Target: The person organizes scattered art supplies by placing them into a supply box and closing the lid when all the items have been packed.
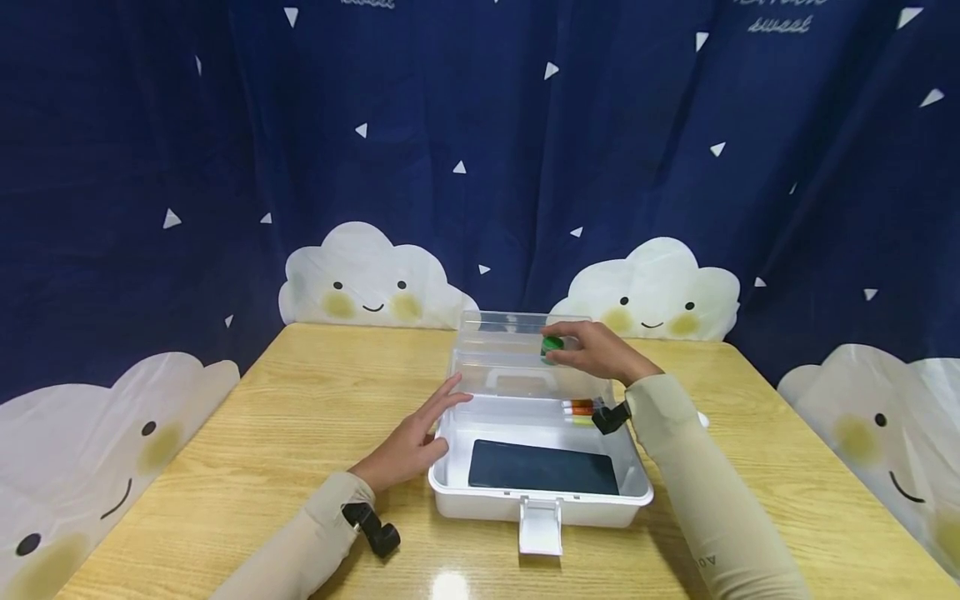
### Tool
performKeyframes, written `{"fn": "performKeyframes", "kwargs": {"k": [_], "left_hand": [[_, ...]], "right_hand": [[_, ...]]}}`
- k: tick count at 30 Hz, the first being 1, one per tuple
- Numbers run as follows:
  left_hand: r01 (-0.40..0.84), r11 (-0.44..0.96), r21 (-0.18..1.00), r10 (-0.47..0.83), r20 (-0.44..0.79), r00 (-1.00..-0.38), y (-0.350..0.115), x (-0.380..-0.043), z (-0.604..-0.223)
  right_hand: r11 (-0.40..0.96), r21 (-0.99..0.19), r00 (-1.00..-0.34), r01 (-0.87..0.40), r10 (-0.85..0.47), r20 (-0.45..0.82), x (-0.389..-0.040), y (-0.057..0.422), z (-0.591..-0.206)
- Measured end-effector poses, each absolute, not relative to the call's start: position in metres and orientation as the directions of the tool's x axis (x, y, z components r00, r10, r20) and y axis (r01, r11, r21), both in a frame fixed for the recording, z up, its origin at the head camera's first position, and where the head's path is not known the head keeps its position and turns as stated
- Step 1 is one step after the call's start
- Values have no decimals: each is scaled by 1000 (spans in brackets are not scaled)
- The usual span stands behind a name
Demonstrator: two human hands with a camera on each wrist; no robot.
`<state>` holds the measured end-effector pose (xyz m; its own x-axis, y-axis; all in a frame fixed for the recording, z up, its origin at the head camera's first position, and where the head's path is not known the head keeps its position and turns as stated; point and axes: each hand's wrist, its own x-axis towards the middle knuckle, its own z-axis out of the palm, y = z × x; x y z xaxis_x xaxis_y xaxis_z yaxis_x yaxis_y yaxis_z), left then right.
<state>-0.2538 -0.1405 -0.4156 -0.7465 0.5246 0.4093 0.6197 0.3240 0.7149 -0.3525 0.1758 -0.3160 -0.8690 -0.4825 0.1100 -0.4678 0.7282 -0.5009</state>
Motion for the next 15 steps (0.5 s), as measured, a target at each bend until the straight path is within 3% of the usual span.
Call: {"fn": "performKeyframes", "kwargs": {"k": [6,15], "left_hand": [[628,344,698,522,414,-746,-143,-270,-436],[623,338,705,530,404,-745,-144,-272,-438]], "right_hand": [[738,-507,-881,-446,-461,104,-352,175,-316],[746,-484,-881,-457,-454,131,-351,178,-316]]}}
